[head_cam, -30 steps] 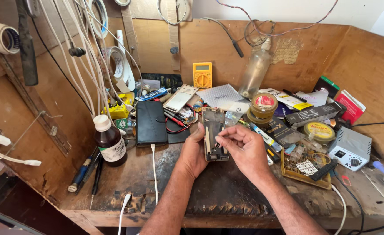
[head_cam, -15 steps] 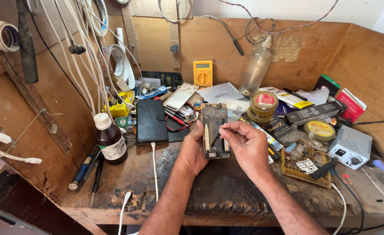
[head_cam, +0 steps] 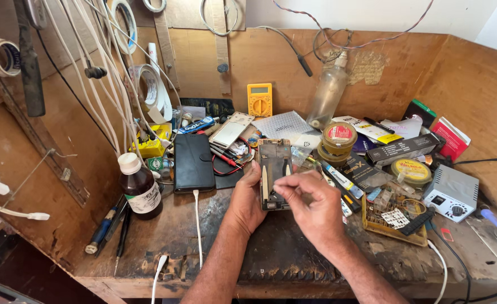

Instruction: The person holds a gold-colored smartphone and pours a liquid from a brown bottle onto the screen. They then use a cotton swab to wipe the screen surface. The person handles the phone and bottle directly without using specialized tools.

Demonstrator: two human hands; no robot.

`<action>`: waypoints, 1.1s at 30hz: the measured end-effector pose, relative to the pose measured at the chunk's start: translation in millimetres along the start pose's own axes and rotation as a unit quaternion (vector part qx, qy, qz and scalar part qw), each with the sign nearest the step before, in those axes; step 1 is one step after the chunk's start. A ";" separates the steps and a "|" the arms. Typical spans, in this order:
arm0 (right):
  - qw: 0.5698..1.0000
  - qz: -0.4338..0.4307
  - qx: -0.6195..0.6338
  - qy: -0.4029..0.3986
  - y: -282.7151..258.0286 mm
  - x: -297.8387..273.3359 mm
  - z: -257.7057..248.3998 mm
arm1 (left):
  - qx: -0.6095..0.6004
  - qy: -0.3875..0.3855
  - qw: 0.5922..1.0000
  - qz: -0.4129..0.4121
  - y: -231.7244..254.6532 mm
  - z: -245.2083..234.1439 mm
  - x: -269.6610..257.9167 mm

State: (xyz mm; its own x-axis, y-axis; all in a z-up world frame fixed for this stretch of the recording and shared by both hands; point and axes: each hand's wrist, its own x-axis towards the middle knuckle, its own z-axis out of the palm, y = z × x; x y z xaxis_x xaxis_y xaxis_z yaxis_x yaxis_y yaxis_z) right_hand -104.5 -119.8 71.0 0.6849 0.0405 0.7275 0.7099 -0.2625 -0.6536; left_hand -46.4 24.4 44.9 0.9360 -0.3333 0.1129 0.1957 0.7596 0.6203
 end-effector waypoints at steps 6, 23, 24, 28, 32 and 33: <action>0.996 0.049 -0.076 0.026 -1.5 2.9 -1.2 | 0.023 0.040 0.999 -0.003 -3.4 -4.9 2.7; 0.967 -0.073 -0.244 0.034 8.6 48.5 -15.4 | 0.032 -0.015 0.998 -0.059 -1.2 6.5 -3.0; 0.941 -0.165 -0.293 0.034 9.1 51.7 -15.4 | 0.028 0.001 0.997 -0.065 -1.1 6.4 -2.3; 0.975 -0.054 -0.213 0.024 7.5 54.2 -12.6 | 0.022 -0.007 0.997 -0.067 -1.7 4.3 -2.0; 0.990 0.059 -0.121 0.041 0.8 50.6 -9.5 | 0.026 -0.019 0.997 -0.065 -1.8 3.0 -1.6; 0.990 0.050 -0.121 0.050 0.1 49.6 -8.8 | 0.025 -0.022 0.997 -0.065 -2.2 2.3 -2.2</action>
State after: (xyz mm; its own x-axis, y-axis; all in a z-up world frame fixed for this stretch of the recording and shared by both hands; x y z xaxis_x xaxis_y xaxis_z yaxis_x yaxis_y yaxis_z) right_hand -71.8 -126.3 108.8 0.7211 -0.0896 0.6870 0.5712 -0.4843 -0.6628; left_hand -49.6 22.2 45.1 0.8902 -0.4514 0.0620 0.2980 0.6796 0.6703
